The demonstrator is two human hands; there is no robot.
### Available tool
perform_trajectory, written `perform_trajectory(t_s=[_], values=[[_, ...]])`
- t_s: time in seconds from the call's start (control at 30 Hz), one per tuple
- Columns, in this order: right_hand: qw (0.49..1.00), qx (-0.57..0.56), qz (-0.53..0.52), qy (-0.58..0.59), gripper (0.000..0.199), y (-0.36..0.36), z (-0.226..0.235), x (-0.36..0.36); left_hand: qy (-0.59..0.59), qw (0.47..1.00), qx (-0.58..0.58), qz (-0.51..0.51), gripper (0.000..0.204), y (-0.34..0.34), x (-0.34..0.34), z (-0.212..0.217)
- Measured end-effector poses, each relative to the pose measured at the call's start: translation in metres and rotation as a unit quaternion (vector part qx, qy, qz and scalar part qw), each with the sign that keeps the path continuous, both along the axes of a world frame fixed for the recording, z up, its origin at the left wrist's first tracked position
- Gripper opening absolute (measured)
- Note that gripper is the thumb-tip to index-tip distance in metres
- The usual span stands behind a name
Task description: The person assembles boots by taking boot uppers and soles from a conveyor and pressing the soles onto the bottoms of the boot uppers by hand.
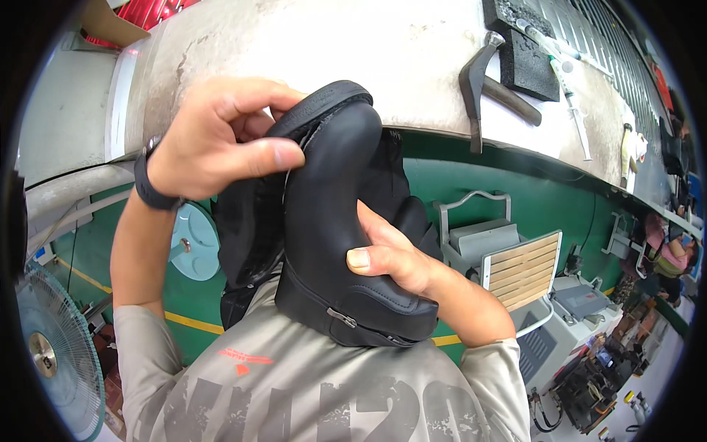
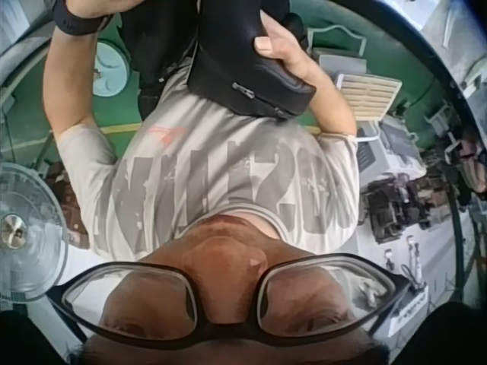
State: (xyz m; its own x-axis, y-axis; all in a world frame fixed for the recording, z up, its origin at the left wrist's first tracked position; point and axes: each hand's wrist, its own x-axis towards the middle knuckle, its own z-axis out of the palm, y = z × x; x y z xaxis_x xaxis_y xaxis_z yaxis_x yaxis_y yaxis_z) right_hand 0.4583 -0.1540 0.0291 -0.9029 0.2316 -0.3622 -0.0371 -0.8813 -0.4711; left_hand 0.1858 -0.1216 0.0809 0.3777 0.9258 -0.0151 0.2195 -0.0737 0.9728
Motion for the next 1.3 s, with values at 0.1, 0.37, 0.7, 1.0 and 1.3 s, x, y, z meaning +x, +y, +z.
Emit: perform_trajectory(t_s=[0.1,0.37,0.7,1.0,1.3], values=[[1.000,-0.001,-0.013,-0.021,0.106,0.001,0.004,-0.003,0.104,0.991,0.073,0.048,0.054,-0.014,0.012,0.010],[0.996,0.061,-0.031,-0.051,0.098,0.000,0.013,-0.005,0.171,0.973,0.119,0.103,0.069,-0.036,0.021,0.013],[0.997,0.037,-0.032,-0.055,0.089,-0.003,0.006,-0.005,0.184,0.969,0.109,0.123,0.046,-0.042,0.030,0.017],[0.997,0.030,-0.019,-0.075,0.088,-0.002,-0.003,-0.009,0.309,0.933,0.151,0.106,0.041,-0.043,0.032,0.011],[0.984,-0.164,0.054,0.046,0.086,-0.005,-0.007,-0.016,-0.316,0.919,-0.237,0.007,0.101,0.033,0.020,-0.047]])
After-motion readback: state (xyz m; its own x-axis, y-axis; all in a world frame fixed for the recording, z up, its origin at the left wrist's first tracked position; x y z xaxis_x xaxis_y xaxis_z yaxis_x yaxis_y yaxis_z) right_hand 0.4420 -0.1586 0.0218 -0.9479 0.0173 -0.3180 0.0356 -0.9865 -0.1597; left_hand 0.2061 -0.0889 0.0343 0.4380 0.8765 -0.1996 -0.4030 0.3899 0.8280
